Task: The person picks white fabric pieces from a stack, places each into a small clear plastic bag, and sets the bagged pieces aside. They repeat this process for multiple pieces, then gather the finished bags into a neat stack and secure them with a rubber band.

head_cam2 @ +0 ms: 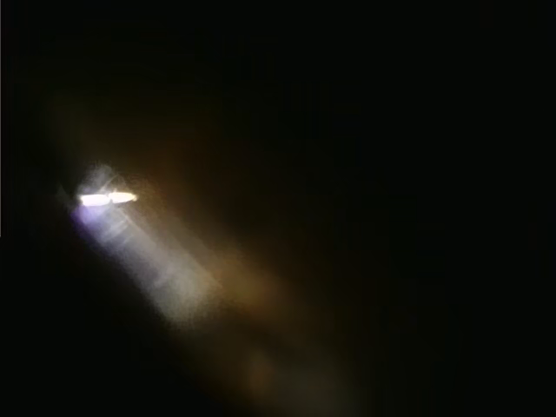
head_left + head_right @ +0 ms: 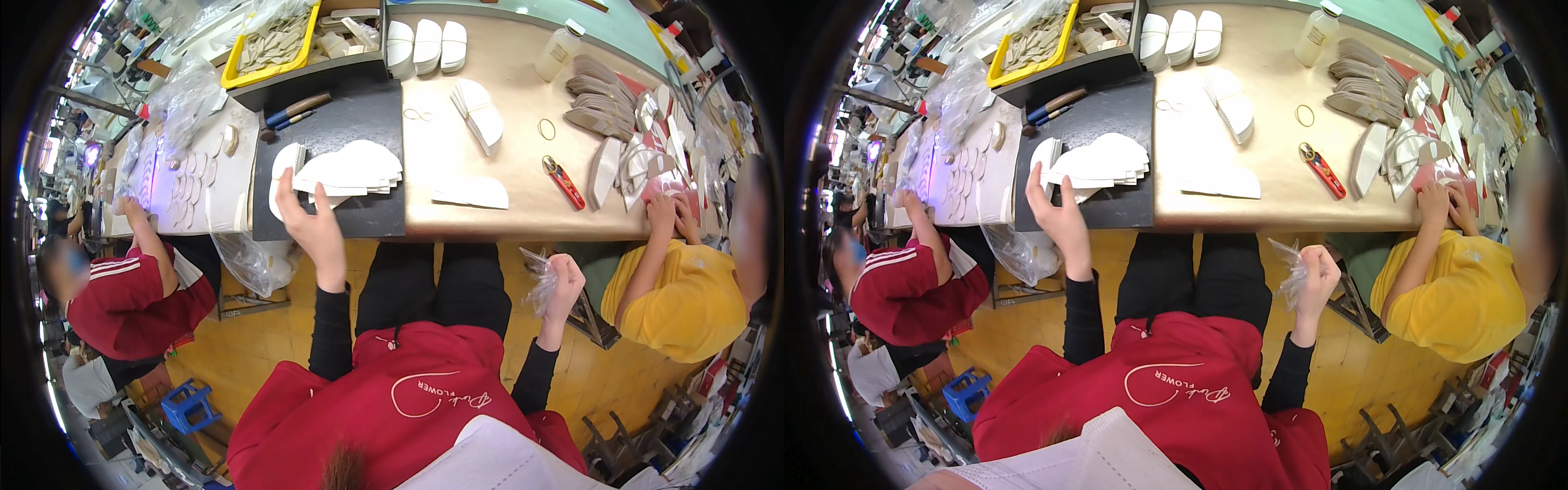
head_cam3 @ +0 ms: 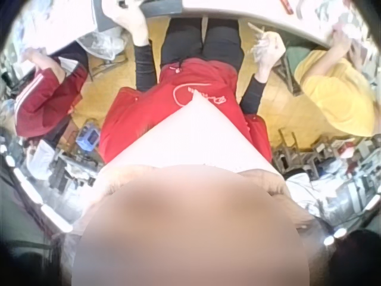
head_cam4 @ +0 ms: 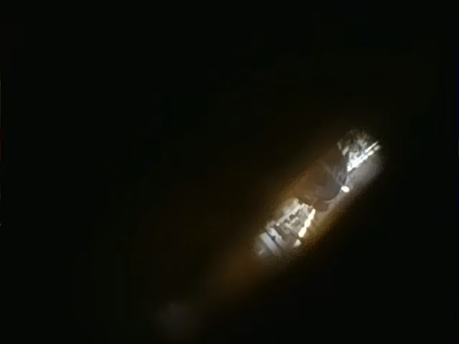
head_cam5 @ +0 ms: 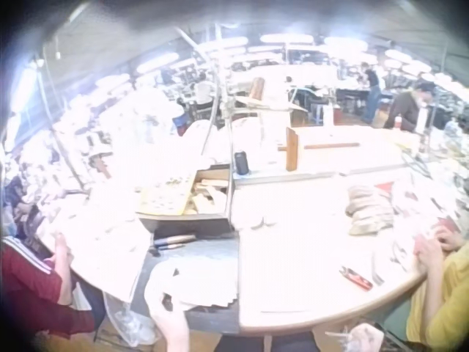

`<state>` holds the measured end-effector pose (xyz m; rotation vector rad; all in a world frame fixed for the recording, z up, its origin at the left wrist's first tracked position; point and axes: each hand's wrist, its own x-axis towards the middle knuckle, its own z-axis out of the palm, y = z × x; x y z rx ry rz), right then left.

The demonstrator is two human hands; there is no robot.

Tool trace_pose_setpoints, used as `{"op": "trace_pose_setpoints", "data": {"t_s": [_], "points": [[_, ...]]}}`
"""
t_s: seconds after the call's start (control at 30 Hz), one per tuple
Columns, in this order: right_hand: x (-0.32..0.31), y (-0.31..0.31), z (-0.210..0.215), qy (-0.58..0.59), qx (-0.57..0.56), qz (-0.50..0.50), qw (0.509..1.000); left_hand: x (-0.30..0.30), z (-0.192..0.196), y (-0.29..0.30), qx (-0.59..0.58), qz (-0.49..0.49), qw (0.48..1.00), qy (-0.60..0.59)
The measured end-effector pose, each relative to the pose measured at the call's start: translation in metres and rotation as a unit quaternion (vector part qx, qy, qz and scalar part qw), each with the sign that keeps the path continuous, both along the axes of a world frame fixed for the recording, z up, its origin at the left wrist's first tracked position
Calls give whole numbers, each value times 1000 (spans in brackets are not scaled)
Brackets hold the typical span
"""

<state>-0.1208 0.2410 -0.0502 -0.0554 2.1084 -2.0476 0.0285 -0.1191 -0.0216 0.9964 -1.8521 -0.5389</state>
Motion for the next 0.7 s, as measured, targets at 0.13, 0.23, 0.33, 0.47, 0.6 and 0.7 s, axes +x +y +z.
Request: {"op": "trace_pose_setpoints", "data": {"t_s": [0.13,0.23,0.33,0.47,0.6,0.7], "points": [[10,-25,0,92,20,-3,996,-34,-10,63,172,-241,952,-72],[21,-53,8,131,-38,13,991,-73,-30,92,33,-201,954,-219],[33,-61,24,74,-86,65,991,-85,-45,99,-15,-176,961,-214],[41,-63,37,19,-74,121,990,-85,-47,96,39,-185,971,-148],[42,-74,44,145,10,157,977,-76,-34,94,264,-257,929,35],[42,-90,52,264,31,165,950,-63,-21,104,409,-296,850,152]]}}
